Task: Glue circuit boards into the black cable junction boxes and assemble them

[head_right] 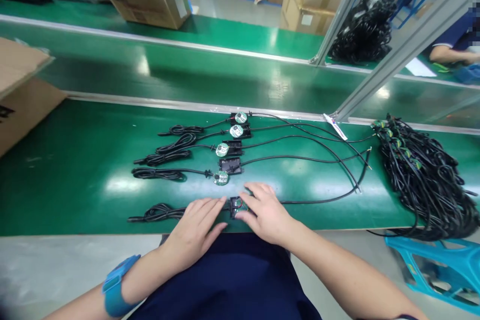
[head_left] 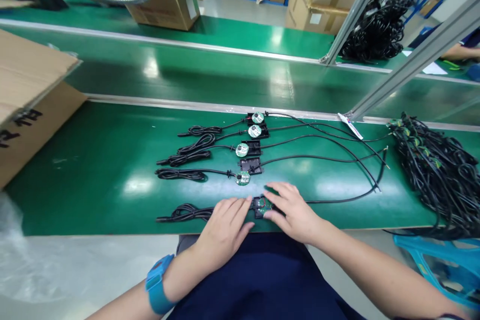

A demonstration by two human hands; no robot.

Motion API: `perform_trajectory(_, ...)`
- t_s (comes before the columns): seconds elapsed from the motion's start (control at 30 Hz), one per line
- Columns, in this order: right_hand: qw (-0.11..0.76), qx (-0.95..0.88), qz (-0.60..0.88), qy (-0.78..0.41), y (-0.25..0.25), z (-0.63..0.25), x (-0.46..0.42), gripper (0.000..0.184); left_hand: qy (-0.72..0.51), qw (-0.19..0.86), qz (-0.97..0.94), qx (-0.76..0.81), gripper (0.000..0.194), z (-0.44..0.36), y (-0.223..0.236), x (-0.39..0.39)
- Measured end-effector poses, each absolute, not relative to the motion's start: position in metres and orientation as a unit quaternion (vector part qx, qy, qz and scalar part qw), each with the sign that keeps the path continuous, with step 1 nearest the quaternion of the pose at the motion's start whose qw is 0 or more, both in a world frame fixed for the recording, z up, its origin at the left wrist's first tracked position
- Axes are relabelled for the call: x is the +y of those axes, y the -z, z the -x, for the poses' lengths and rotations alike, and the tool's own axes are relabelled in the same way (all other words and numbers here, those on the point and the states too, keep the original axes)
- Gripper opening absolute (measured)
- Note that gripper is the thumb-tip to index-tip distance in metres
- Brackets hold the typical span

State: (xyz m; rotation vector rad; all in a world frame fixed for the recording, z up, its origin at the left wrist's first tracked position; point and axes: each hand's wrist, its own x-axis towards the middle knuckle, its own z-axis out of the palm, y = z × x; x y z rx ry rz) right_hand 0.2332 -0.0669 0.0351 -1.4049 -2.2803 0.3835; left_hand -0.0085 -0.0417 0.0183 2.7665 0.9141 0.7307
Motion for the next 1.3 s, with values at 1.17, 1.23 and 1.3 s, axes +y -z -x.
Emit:
perform_trajectory(1.17, 0.051, -0.804, 0.555, -0.205, -0.068, -0.227, 0.000, 0.017, -0.181, 0.296, -0.829, 0.440, 0.006, -0.016, -0.045, 0.067)
perform_trajectory(1.23, 0.043, -0.800, 0.559, -0.212, -0.065, -0.226, 0.002, 0.017, -0.176, 0.291, -0.826, 0.449, 0.004, -0.019, -0.042, 0.064)
perform_trajectory(1.3, 0.034, -0.798, 0.562, -0.214, -0.064, -0.225, 0.003, 0.017, -0.170, 0.283, -0.821, 0.466, 0.008, -0.022, -0.039, 0.062)
